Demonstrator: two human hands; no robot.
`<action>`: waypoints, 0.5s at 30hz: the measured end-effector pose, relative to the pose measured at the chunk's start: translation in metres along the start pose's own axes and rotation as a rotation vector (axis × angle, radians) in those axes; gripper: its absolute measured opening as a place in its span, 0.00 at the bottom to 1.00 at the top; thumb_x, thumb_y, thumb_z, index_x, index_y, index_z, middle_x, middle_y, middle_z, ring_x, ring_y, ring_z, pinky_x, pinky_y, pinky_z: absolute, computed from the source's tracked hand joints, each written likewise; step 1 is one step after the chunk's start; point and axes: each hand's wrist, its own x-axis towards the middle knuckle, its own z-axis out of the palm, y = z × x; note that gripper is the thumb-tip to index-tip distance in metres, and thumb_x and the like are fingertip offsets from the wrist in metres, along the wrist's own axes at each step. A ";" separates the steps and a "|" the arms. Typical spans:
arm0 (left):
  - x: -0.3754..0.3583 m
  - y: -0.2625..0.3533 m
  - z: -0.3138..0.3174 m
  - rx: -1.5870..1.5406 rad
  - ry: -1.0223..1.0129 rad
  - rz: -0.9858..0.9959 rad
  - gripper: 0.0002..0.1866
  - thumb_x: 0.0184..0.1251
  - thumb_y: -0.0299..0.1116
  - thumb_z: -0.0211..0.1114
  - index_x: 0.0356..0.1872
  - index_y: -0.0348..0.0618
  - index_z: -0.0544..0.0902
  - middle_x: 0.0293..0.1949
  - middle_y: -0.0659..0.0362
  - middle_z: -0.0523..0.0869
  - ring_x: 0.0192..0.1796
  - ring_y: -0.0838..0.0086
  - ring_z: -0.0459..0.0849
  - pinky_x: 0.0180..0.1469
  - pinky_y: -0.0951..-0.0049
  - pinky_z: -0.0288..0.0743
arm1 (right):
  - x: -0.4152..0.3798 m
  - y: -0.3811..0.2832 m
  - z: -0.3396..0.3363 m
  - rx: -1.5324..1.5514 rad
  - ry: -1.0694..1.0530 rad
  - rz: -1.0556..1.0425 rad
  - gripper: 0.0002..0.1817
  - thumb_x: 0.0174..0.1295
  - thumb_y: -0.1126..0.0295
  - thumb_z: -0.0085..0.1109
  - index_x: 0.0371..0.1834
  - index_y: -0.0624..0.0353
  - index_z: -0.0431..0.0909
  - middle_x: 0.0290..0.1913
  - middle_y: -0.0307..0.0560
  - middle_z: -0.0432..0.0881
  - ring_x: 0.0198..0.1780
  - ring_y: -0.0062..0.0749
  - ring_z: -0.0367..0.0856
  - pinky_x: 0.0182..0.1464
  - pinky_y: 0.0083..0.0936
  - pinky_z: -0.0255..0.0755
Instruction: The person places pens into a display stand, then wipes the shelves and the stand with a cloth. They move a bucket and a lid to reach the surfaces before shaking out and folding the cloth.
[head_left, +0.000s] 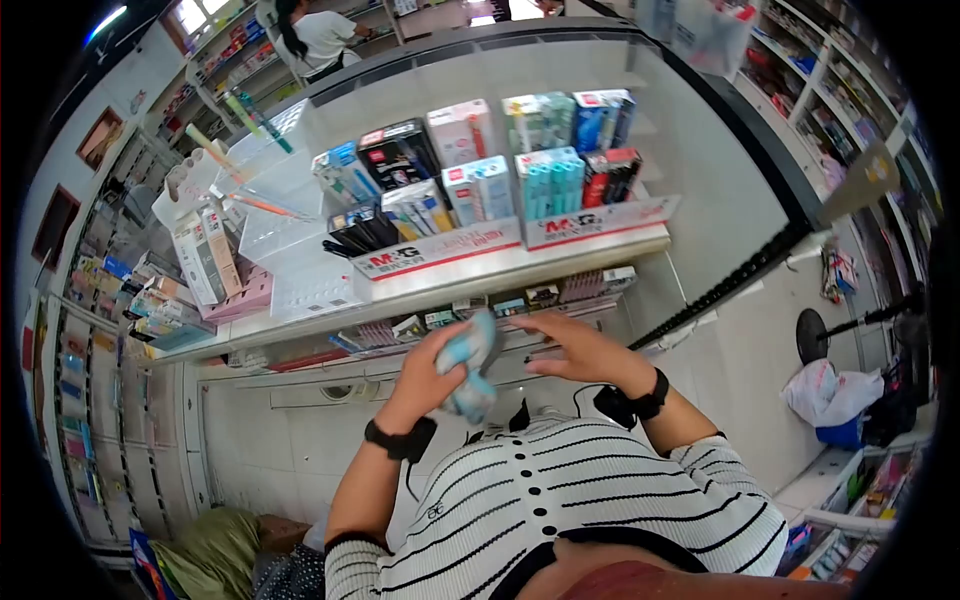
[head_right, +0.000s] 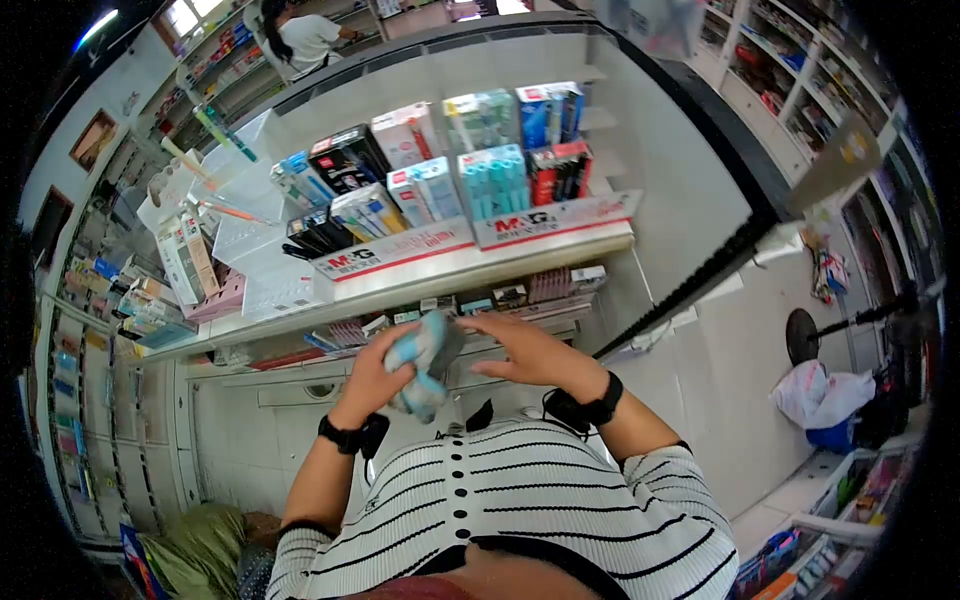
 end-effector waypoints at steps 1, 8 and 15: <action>0.014 0.014 0.009 -0.042 -0.018 0.009 0.29 0.52 0.24 0.61 0.60 0.44 0.73 0.53 0.51 0.79 0.55 0.64 0.78 0.59 0.70 0.69 | -0.002 0.000 0.006 -0.013 0.065 -0.099 0.38 0.53 0.63 0.68 0.67 0.57 0.61 0.62 0.57 0.68 0.61 0.49 0.68 0.61 0.37 0.64; 0.045 0.052 0.052 -0.331 -0.203 0.068 0.31 0.61 0.29 0.63 0.67 0.44 0.65 0.61 0.55 0.71 0.61 0.70 0.70 0.64 0.70 0.62 | -0.022 -0.004 0.032 0.037 0.520 -0.065 0.54 0.43 0.67 0.71 0.73 0.57 0.46 0.69 0.59 0.56 0.70 0.51 0.56 0.70 0.38 0.52; 0.036 0.070 0.061 -0.569 -0.320 0.213 0.42 0.61 0.40 0.67 0.72 0.41 0.54 0.69 0.54 0.61 0.70 0.67 0.60 0.66 0.66 0.59 | -0.051 -0.041 -0.021 -0.250 0.937 -0.135 0.31 0.44 0.78 0.58 0.59 0.57 0.71 0.55 0.49 0.75 0.60 0.40 0.73 0.63 0.29 0.63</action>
